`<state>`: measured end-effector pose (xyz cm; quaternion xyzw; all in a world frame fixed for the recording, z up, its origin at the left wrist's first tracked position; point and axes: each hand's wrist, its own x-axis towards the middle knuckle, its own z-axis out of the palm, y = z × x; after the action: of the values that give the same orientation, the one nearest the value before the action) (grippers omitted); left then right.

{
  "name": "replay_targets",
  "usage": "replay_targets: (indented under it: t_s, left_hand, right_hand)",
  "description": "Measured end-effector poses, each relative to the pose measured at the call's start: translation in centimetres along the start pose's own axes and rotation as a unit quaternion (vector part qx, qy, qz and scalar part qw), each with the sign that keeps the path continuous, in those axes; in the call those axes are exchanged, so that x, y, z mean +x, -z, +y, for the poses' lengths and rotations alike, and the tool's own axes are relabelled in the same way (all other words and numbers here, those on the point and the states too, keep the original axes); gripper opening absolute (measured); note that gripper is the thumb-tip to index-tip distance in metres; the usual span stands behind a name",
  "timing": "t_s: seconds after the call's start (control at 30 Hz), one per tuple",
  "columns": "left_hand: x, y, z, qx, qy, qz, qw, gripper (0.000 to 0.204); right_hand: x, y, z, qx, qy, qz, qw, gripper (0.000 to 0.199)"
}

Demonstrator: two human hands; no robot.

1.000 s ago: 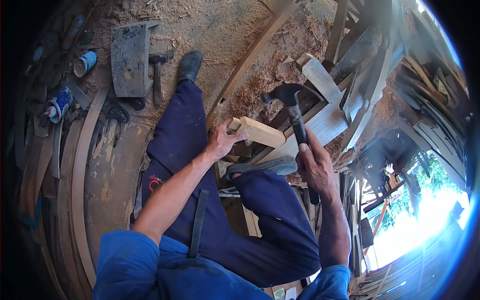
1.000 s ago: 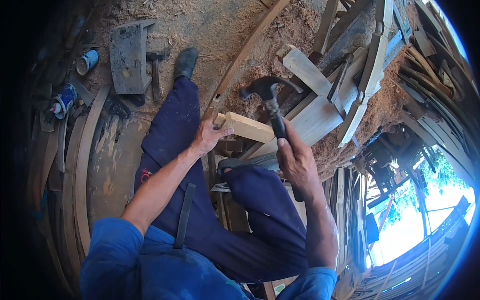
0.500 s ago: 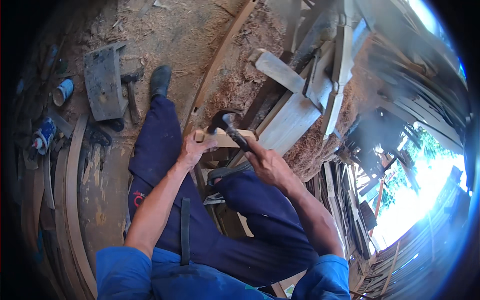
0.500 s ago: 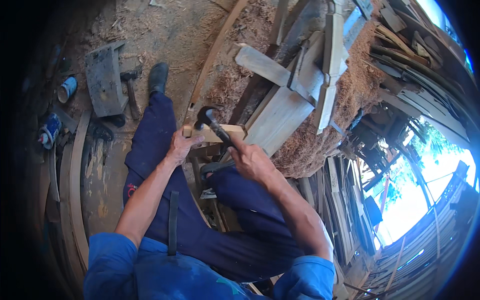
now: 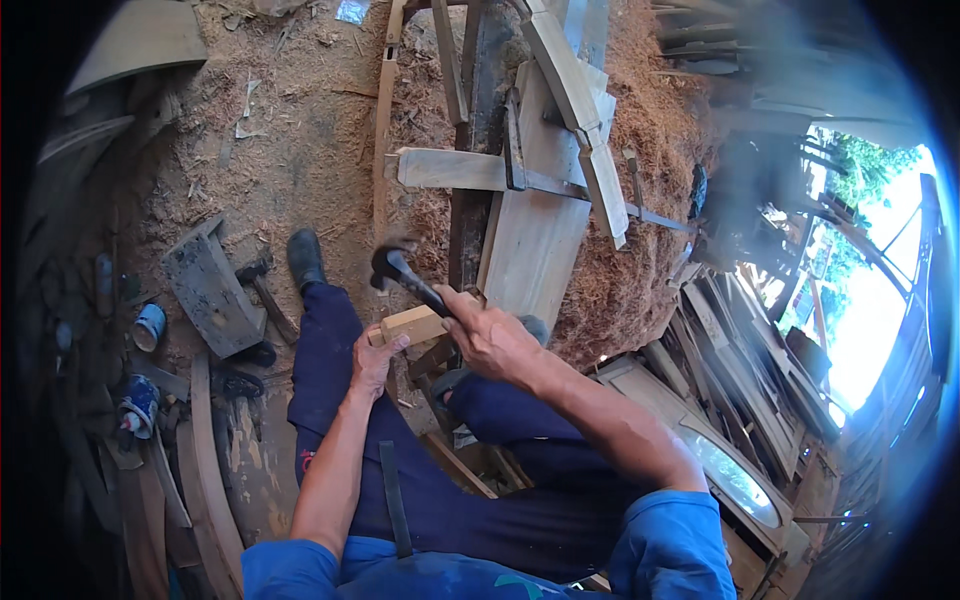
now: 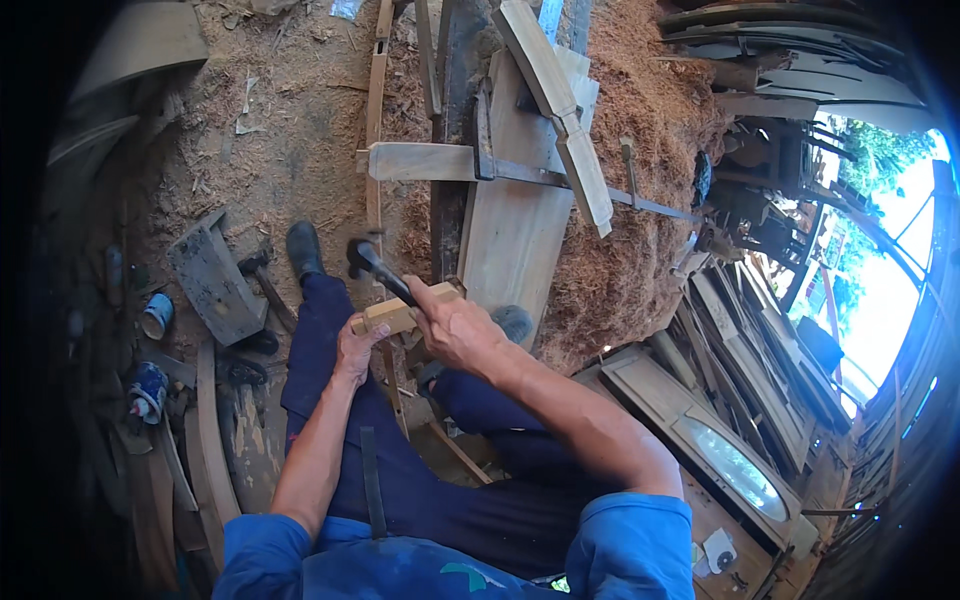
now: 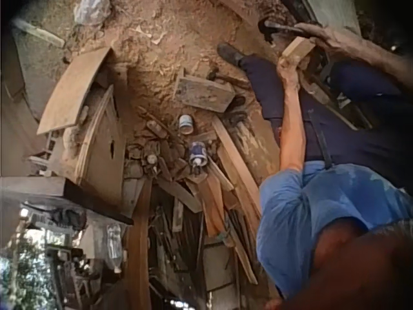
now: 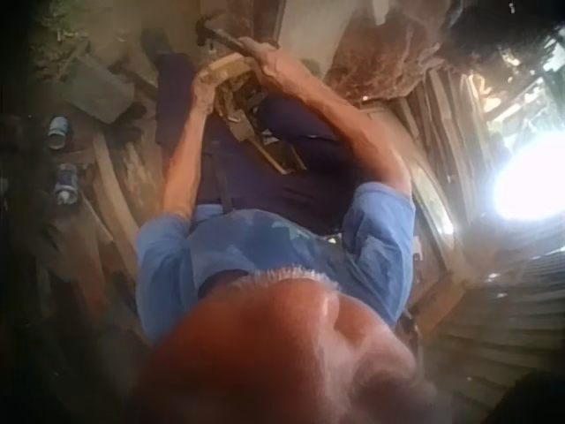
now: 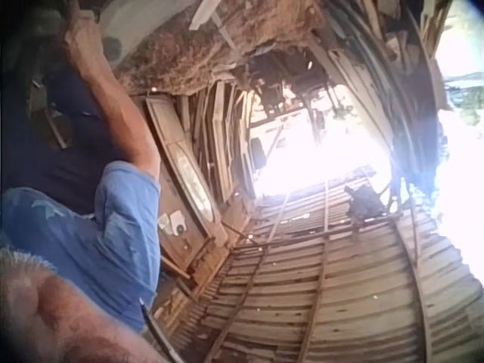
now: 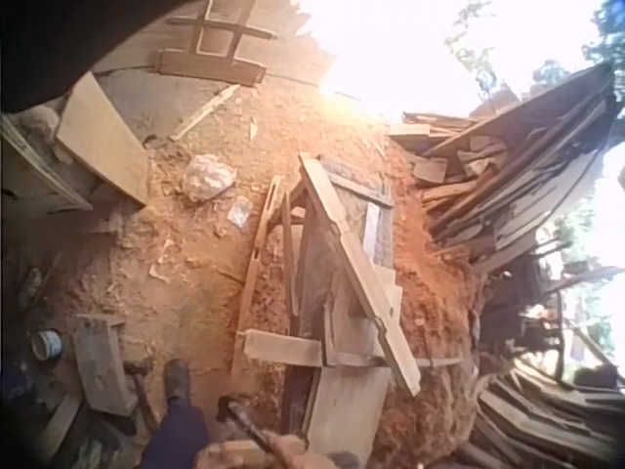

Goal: The person fits wooden components together by hand to form a frame, using a hammer to tap them into place and a chisel to trim a joint. They also mark a piece of wood with a pencil.

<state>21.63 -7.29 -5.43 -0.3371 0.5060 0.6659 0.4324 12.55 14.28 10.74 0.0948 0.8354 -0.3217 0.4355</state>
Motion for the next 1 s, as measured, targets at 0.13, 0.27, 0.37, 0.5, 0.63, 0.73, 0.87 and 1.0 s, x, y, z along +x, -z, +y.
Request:
replay_targets:
  t_s: [0.13,0.27,0.37,0.5,0.63,0.73,0.87,1.0]
  left_hand:
    - [-0.3,-0.2,-0.1,0.042,0.028,-0.011,0.999,0.043]
    - [-0.6,0.3,-0.1,0.081,0.023,0.010,0.996,0.046]
    - [-1.3,0.5,-0.1,0.211,0.002,0.010,0.977,0.047]
    - [-1.1,2.3,-4.3,0.174,0.023,-0.035,0.984,0.060]
    - [-0.9,2.2,-3.0,0.393,-0.003,-0.147,0.908,0.059]
    - [-1.1,3.0,-3.7,0.414,0.021,-0.181,0.892,0.058]
    - [-1.2,5.7,-2.2,0.416,0.028,-0.189,0.889,0.064]
    - [-1.5,8.5,5.6,0.301,0.139,-0.200,0.922,0.044]
  right_hand:
    - [-0.6,0.8,0.6,-0.098,0.024,-0.119,0.988,0.042]
    - [-0.4,0.4,0.0,-0.023,0.017,-0.059,0.998,0.049]
    - [-0.1,-1.1,1.6,-0.109,0.014,-0.188,0.976,0.049]
    - [-0.9,0.7,-2.1,-0.084,0.010,-0.138,0.987,0.048]
    - [-1.3,3.5,-2.8,-0.011,-0.002,-0.083,0.996,0.053]
    - [-3.2,5.5,-1.0,-0.012,0.008,-0.086,0.996,0.054]
    - [-8.9,6.8,5.3,-0.030,-0.021,0.012,0.999,0.039]
    - [-13.7,5.3,12.3,0.023,-0.151,0.121,0.981,0.037]
